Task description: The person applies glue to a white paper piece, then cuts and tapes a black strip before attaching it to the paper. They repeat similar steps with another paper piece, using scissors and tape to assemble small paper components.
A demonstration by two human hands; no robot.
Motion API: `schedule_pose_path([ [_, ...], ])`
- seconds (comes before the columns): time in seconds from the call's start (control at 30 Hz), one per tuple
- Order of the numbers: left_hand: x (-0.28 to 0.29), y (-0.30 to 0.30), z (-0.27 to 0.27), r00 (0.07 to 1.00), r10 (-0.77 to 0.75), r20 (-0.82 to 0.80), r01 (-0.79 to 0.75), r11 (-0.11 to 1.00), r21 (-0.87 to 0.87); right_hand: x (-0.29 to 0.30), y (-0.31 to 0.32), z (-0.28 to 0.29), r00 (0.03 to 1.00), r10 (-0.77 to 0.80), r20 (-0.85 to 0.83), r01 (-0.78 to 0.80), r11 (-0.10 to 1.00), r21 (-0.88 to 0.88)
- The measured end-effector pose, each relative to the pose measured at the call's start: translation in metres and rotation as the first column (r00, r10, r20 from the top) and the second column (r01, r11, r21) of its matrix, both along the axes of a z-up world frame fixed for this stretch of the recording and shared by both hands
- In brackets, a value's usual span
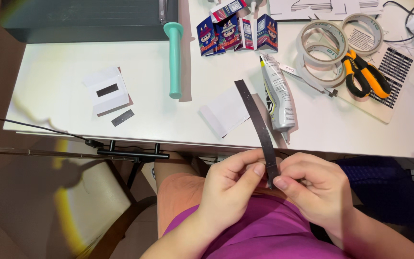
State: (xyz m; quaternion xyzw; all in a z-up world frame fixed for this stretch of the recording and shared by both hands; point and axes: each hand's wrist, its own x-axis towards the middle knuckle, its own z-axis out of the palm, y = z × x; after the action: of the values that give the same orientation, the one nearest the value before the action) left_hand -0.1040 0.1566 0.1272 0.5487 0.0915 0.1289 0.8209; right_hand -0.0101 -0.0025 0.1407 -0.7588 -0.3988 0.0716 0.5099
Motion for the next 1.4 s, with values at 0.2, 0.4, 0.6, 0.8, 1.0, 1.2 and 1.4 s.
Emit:
schedule_pose_path([
  [0.2,0.000,-0.004,-0.013,0.999,0.002,0.047,0.003,0.993,-0.116,-0.005,0.004,0.000,0.992,-0.053,0.118,0.056,0.998,-0.021],
  [0.4,0.004,-0.007,-0.022,0.989,0.145,0.037,-0.137,0.975,-0.175,-0.001,-0.006,-0.028,0.985,-0.044,-0.165,0.056,0.996,0.071],
  [0.6,0.005,-0.008,-0.014,0.989,0.145,0.020,-0.142,0.982,-0.121,-0.001,-0.002,-0.029,0.982,-0.066,-0.176,0.072,0.997,0.029],
  [0.8,0.004,-0.011,-0.025,0.987,0.151,0.048,-0.137,0.965,-0.223,0.001,-0.001,-0.025,0.987,-0.034,-0.155,0.039,0.999,0.032],
  [1.0,0.004,-0.011,-0.026,0.986,0.167,0.018,-0.158,0.956,-0.248,0.005,-0.001,-0.027,0.993,-0.030,-0.118,0.031,0.999,0.012],
  [1.2,0.005,-0.009,-0.028,0.984,0.178,-0.012,-0.175,0.952,-0.252,0.008,0.007,-0.021,0.987,0.059,-0.151,-0.055,0.998,0.027],
  [1.4,0.007,-0.002,-0.031,0.975,0.221,-0.014,-0.219,0.953,-0.212,0.014,-0.011,-0.061,0.772,0.153,-0.618,0.001,0.970,0.241],
])
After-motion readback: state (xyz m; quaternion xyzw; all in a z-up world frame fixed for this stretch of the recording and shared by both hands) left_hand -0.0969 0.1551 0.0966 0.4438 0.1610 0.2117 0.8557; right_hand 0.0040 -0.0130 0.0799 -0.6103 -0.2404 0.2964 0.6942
